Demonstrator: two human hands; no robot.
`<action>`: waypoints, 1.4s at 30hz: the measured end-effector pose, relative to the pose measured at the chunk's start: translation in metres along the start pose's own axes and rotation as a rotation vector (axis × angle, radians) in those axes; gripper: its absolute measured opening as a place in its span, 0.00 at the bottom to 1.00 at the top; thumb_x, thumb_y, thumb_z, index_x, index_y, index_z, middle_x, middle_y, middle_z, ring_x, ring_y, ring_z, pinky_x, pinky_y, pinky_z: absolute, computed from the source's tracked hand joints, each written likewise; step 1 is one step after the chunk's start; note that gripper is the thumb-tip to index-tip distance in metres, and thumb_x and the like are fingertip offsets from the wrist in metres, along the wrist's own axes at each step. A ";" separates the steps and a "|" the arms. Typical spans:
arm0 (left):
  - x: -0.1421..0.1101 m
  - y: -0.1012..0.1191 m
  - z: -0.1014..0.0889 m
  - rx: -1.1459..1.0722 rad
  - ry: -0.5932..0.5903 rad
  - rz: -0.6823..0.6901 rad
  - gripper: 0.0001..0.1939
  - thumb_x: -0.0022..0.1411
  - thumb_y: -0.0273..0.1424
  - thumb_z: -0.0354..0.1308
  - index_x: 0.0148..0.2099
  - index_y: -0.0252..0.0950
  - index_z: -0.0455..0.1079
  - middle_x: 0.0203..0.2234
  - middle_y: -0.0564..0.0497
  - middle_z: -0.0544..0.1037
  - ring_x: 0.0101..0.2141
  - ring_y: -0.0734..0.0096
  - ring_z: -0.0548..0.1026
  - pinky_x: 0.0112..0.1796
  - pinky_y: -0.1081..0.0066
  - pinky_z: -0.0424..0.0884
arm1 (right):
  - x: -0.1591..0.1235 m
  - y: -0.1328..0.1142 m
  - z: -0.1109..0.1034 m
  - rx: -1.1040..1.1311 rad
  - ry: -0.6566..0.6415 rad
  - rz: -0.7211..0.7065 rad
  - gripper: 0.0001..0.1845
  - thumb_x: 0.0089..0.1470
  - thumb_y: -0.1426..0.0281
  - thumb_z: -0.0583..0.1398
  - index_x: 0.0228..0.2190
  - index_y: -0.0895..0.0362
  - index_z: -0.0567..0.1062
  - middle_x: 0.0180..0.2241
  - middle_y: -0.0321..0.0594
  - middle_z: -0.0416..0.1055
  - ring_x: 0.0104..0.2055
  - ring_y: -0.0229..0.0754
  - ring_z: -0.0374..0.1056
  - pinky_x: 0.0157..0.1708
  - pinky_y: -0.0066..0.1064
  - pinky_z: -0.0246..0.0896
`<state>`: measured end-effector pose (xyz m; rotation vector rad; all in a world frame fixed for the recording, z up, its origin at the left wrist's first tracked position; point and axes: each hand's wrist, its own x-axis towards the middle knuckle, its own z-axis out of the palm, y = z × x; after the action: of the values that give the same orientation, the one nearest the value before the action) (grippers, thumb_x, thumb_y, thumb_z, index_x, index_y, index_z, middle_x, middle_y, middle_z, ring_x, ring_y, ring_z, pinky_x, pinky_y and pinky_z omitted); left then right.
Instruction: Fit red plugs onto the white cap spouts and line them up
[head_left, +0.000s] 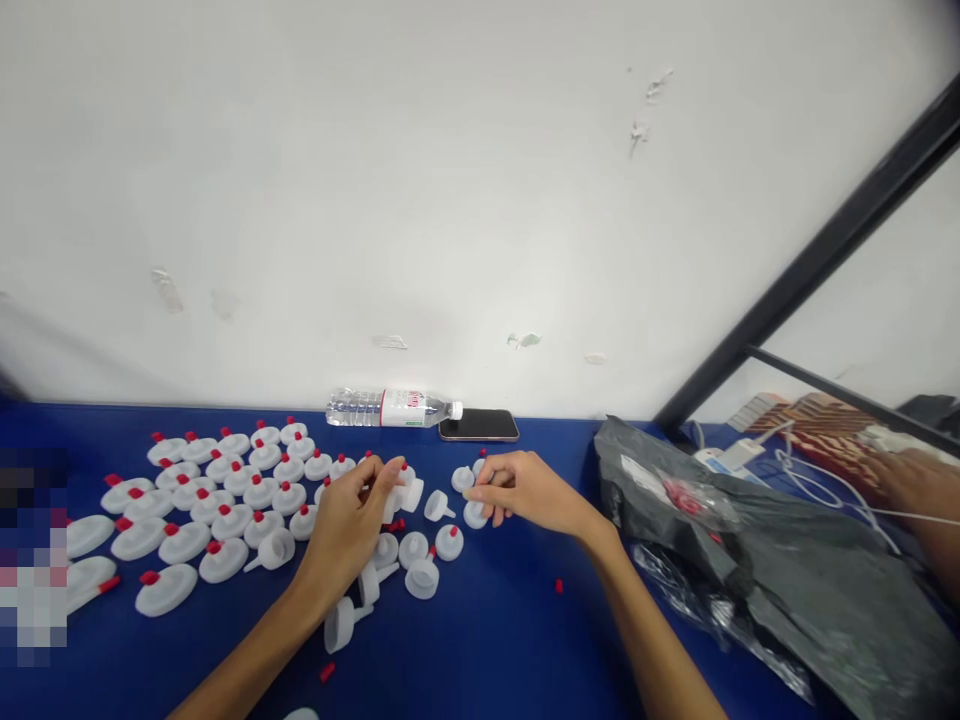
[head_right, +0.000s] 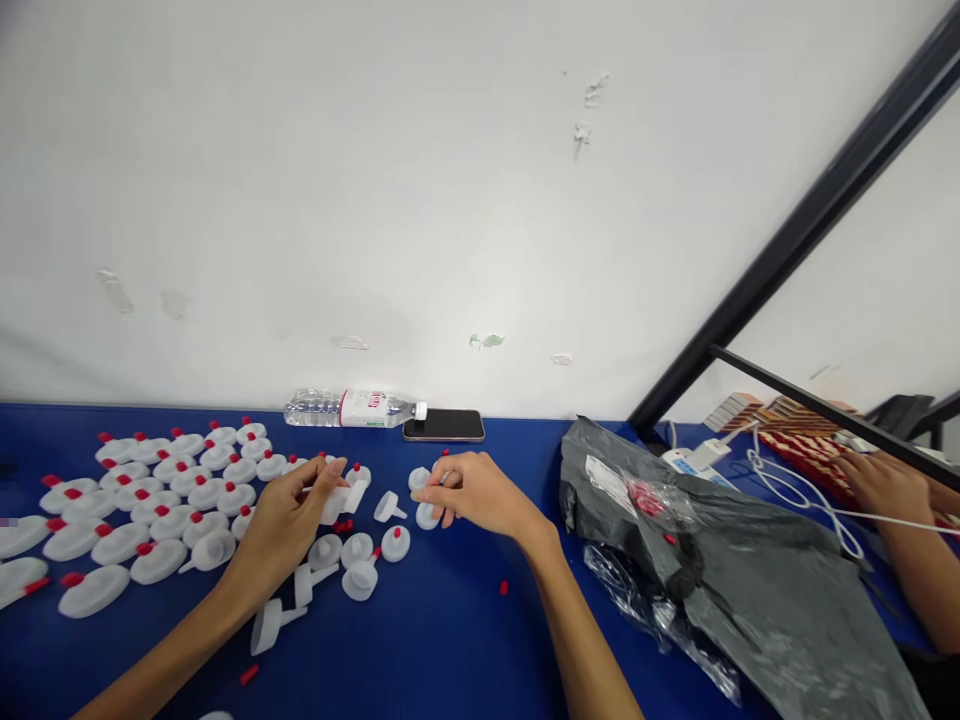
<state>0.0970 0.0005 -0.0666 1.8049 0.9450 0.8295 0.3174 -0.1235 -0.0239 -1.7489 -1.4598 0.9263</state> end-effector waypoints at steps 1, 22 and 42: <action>0.000 0.000 0.001 0.001 -0.004 0.002 0.27 0.69 0.54 0.51 0.27 0.38 0.61 0.19 0.62 0.57 0.19 0.80 0.57 0.23 0.74 0.57 | -0.001 -0.001 -0.001 -0.016 0.016 -0.001 0.22 0.58 0.49 0.63 0.31 0.56 0.80 0.24 0.37 0.78 0.25 0.40 0.76 0.27 0.28 0.68; 0.001 -0.003 0.002 -0.017 0.020 -0.001 0.28 0.55 0.52 0.66 0.24 0.39 0.56 0.18 0.62 0.59 0.22 0.78 0.55 0.27 0.72 0.57 | 0.016 0.023 0.004 -0.502 0.448 -0.037 0.10 0.65 0.63 0.61 0.35 0.51 0.82 0.34 0.37 0.83 0.36 0.45 0.77 0.35 0.32 0.60; -0.001 -0.002 0.004 -0.014 -0.058 0.070 0.26 0.64 0.45 0.63 0.25 0.39 0.53 0.18 0.63 0.55 0.21 0.79 0.55 0.25 0.74 0.56 | 0.015 0.019 0.010 -0.750 0.468 -0.061 0.23 0.71 0.63 0.51 0.23 0.54 0.62 0.24 0.33 0.70 0.25 0.37 0.63 0.27 0.31 0.43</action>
<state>0.0998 -0.0015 -0.0696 1.8490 0.8402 0.8206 0.3207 -0.1108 -0.0469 -2.2149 -1.6188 -0.1231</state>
